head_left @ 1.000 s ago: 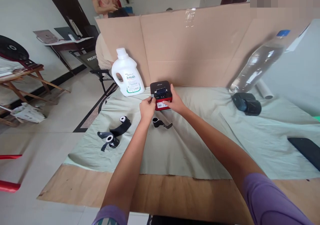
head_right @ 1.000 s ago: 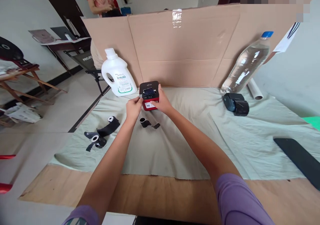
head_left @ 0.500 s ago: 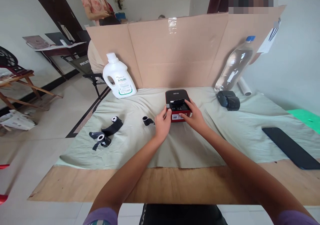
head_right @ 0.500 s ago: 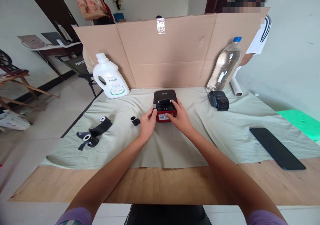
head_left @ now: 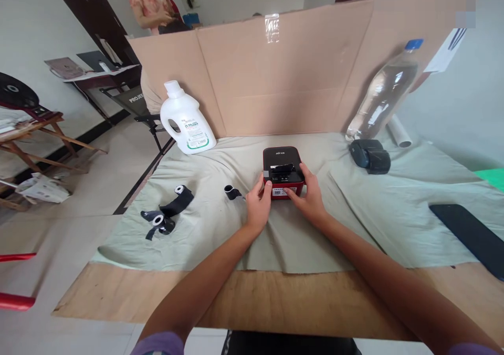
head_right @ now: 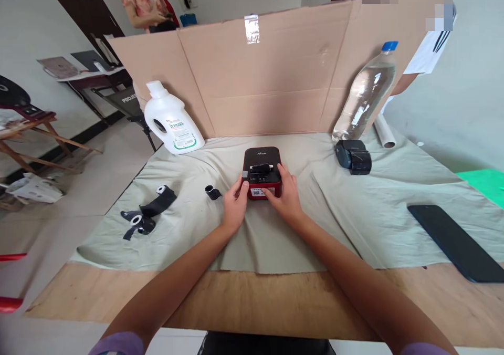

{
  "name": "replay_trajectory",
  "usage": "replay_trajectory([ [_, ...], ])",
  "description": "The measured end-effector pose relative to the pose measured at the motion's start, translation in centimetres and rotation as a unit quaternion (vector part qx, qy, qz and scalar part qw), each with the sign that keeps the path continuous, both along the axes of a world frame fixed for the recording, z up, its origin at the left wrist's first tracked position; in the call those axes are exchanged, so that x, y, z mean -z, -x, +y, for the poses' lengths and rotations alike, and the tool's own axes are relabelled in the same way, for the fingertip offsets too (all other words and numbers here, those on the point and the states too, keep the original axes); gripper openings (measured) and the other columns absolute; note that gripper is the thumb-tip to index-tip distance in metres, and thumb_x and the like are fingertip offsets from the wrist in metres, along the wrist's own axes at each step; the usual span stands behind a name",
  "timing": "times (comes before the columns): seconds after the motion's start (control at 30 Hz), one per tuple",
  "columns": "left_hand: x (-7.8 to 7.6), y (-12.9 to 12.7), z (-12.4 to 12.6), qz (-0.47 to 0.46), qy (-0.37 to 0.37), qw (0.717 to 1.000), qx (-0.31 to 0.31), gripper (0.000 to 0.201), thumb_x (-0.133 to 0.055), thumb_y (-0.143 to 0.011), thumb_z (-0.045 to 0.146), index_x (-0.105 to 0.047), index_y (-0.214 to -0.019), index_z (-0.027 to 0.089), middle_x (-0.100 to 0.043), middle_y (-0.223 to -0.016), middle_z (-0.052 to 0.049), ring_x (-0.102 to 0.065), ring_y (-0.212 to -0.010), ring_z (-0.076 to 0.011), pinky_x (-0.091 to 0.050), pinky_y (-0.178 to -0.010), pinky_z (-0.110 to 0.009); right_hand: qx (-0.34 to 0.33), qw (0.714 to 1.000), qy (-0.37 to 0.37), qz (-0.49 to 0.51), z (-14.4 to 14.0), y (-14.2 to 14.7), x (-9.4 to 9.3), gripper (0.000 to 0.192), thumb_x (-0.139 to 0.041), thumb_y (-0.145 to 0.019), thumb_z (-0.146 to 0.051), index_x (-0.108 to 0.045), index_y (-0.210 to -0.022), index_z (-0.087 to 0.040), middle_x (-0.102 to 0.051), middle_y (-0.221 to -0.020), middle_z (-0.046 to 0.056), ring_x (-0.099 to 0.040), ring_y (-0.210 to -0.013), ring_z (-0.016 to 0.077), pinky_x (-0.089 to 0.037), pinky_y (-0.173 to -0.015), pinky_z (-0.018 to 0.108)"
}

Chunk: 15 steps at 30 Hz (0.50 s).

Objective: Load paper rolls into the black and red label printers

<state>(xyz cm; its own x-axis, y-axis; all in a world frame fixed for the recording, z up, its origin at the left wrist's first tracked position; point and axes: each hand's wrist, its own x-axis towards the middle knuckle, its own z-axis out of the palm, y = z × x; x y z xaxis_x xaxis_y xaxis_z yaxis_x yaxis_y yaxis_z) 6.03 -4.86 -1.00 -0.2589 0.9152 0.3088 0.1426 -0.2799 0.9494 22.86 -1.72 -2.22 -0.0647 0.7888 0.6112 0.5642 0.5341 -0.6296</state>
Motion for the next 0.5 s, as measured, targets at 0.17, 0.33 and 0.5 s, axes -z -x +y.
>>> replay_trajectory([
  [0.17, 0.29, 0.01, -0.05, 0.011, 0.004, 1.000, 0.006, 0.049, -0.050, -0.101, 0.044, -0.055, -0.145, 0.023, -0.056, -0.148, -0.003, -0.053, -0.137, -0.0230, -0.039, -0.120, -0.038, 0.005, 0.998, 0.051, 0.033, -0.51, 0.40, 0.27, 0.100, -0.075, -0.079, -0.046, -0.022, -0.160, -0.020, -0.045, -0.151, 0.017, -0.045, -0.136, 0.0350, -0.041, -0.112, 0.057],
  [0.33, 0.65, 0.07, -0.19, 0.018, 0.002, 1.000, 0.019, 0.051, -0.048, -0.102, 0.044, -0.051, -0.148, 0.024, -0.052, -0.152, -0.002, -0.047, -0.142, -0.0216, -0.035, -0.122, -0.036, -0.015, 0.996, 0.064, 0.056, -0.56, 0.83, 0.71, 0.110, -0.077, -0.077, -0.044, -0.011, -0.162, -0.020, -0.031, -0.160, 0.017, -0.032, -0.148, 0.0346, -0.031, -0.121, 0.056],
  [0.5, 0.98, 0.01, -0.67, 0.050, 0.006, 0.998, 0.046, 0.057, -0.045, -0.103, 0.042, -0.035, -0.157, 0.026, -0.040, -0.160, -0.002, -0.037, -0.149, -0.0215, -0.028, -0.125, -0.037, -0.028, 0.995, 0.069, 0.066, -0.57, 0.74, 0.75, 0.108, -0.076, -0.079, -0.043, -0.011, -0.162, -0.021, -0.028, -0.162, 0.017, -0.027, -0.151, 0.0339, -0.027, -0.123, 0.055],
])
